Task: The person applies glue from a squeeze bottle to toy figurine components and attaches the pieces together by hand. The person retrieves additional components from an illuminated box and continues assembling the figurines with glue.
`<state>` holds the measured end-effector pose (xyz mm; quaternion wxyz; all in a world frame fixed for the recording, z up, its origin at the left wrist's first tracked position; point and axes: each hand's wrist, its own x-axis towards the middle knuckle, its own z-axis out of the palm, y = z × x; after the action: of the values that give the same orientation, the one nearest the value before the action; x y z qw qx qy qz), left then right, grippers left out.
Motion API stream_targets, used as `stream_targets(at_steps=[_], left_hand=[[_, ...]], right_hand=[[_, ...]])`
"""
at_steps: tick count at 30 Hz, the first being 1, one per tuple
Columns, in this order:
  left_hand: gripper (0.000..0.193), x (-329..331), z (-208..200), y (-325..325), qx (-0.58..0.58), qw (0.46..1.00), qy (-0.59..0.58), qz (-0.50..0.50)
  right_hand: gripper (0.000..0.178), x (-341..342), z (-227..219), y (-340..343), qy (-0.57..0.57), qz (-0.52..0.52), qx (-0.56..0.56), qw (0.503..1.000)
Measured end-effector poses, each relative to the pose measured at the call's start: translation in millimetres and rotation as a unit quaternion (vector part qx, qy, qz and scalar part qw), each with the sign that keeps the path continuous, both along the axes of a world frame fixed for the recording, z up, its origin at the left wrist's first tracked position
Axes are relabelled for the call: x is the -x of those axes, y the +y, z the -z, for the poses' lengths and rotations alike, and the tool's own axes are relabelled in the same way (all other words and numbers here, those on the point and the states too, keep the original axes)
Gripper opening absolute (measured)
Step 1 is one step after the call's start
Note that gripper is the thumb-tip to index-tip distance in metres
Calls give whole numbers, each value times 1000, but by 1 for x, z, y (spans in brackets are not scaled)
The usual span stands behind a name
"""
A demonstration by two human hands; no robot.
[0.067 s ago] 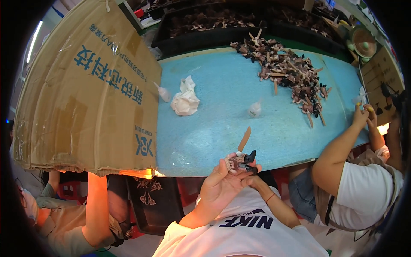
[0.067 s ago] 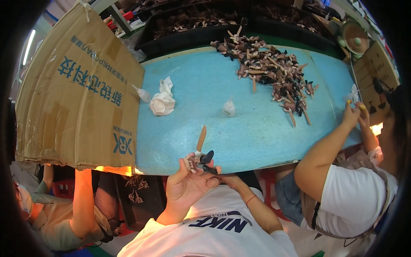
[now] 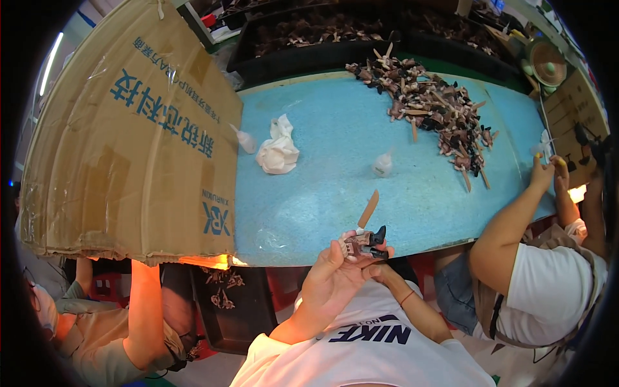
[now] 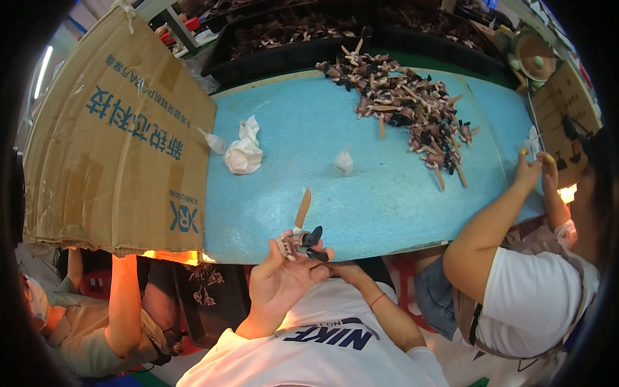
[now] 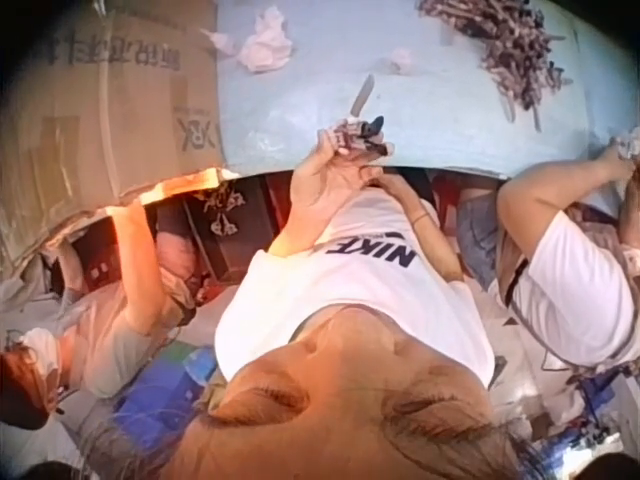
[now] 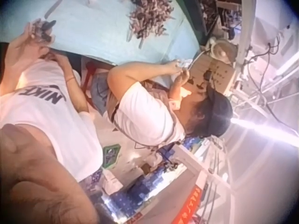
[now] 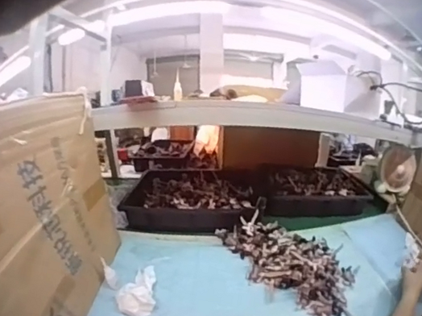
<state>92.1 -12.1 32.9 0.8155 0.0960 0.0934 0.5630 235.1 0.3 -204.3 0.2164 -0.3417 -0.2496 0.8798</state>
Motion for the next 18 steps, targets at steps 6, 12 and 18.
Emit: stream_targets(at_steps=[6, 12, 18], left_hand=[[40, -5, -1, 2, -4, 1000, 29, -5], [43, -8, 2, 1, 6, 998, -56, 11], [41, -7, -3, 1, -6, 1000, -10, 14]], right_hand=[[41, -1, -2, -1, 54, 37, 0, 998], [42, 2, -10, 1, 154, 82, -29, 984], [41, 11, -16, 1, 344, 143, 2, 928]])
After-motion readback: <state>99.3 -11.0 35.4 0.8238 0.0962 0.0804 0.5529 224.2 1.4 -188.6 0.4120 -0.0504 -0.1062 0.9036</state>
